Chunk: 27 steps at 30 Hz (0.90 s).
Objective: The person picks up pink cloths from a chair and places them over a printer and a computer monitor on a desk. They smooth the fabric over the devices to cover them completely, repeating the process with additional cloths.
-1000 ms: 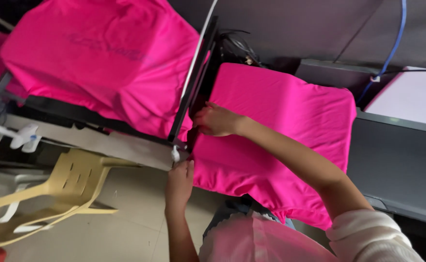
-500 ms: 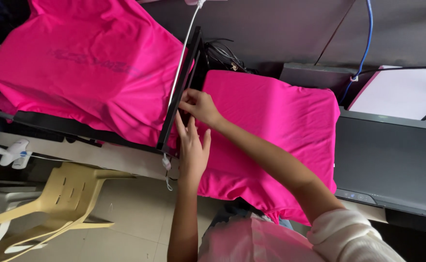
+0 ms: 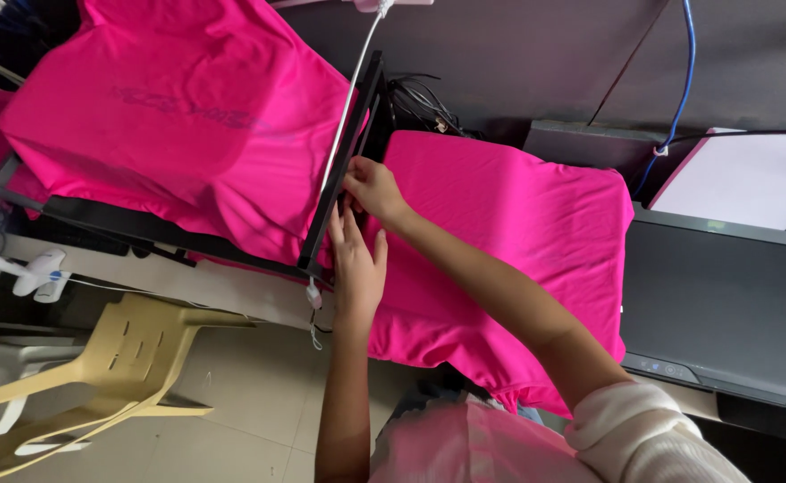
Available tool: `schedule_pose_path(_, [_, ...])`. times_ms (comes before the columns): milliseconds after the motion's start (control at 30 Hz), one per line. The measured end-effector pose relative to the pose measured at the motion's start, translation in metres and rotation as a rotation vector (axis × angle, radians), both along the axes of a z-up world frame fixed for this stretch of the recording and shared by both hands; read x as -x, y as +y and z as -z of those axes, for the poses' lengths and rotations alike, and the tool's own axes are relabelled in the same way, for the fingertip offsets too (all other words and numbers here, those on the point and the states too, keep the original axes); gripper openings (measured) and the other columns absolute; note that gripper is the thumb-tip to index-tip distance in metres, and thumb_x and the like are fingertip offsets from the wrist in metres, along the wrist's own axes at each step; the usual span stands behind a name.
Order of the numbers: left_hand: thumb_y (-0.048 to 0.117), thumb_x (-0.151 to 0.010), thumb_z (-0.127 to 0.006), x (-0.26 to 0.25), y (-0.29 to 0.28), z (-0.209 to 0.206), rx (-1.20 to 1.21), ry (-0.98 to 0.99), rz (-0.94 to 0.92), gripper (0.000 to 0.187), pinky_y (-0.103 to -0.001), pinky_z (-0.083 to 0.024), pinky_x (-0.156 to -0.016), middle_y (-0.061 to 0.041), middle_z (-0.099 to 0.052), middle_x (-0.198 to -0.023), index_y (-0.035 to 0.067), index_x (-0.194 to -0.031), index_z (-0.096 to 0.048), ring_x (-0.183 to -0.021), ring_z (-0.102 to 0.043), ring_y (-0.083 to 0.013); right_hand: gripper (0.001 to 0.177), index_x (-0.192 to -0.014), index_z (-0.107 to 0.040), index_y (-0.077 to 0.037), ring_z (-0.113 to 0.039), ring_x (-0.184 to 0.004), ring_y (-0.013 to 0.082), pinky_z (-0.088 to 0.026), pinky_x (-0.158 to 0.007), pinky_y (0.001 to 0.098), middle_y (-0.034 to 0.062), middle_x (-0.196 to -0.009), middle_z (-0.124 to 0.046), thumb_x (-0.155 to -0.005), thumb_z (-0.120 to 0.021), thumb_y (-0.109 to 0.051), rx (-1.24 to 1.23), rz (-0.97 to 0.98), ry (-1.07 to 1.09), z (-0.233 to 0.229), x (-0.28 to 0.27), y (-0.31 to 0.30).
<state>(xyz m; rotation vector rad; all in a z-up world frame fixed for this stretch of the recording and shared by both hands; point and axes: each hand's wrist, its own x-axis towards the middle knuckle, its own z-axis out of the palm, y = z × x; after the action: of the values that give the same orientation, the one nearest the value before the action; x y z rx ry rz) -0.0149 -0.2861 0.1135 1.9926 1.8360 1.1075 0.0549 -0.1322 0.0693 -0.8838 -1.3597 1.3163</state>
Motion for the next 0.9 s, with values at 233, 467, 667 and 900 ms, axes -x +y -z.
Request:
schedule_pose_path(233, [0.025,-0.102,-0.061,0.002,-0.001,0.001,-0.037,-0.015,0.043,0.061,-0.047,-0.045,-0.111,-0.028,-0.023,-0.165,-0.012,-0.147,-0.042,-0.146,-0.040,-0.0441,0.013,-0.105,-0.063,-0.002,-0.061,-0.054,0.0103,-0.048,-0.045,0.0269,0.0036,-0.076,-0.067,-0.099,-0.064,-0.013,0.067,0.029,-0.079,-0.009,-0.012,-0.007])
schedule_pose_path(467, [0.027,-0.107,-0.058,-0.006,-0.024,-0.009,-0.004,-0.110,0.219,0.046,-0.044,-0.051,-0.114,-0.015,-0.052,-0.155,0.003,-0.146,-0.055,-0.142,-0.056,-0.0346,0.025,-0.123,-0.058,-0.003,-0.072,-0.075,0.0148,-0.060,-0.063,0.0288,0.0068,-0.097,-0.072,-0.102,-0.063,-0.016,-0.254,-0.135,-0.259,-0.016,-0.085,-0.045])
schedule_pose_path(667, [0.031,-0.103,-0.060,-0.043,-0.009,0.018,0.024,0.098,0.390,0.051,-0.051,-0.040,-0.120,-0.020,-0.040,-0.161,0.005,-0.146,-0.050,-0.150,-0.038,-0.0417,0.052,-0.140,-0.054,-0.011,-0.051,-0.134,0.0379,-0.044,-0.108,0.0542,0.0176,-0.144,-0.055,-0.096,-0.066,-0.033,-0.505,0.084,-0.913,-0.030,-0.174,-0.135])
schedule_pose_path(900, [0.053,-0.103,-0.050,-0.073,0.015,0.042,0.135,0.491,0.448,0.070,-0.071,-0.006,-0.119,-0.020,-0.020,-0.168,0.015,-0.160,-0.035,-0.154,-0.013,-0.0437,0.073,-0.164,-0.024,-0.022,-0.009,-0.157,0.0429,-0.014,-0.121,0.0638,0.0158,-0.172,-0.009,-0.104,-0.049,-0.055,-0.274,0.245,-1.154,0.034,-0.213,-0.164])
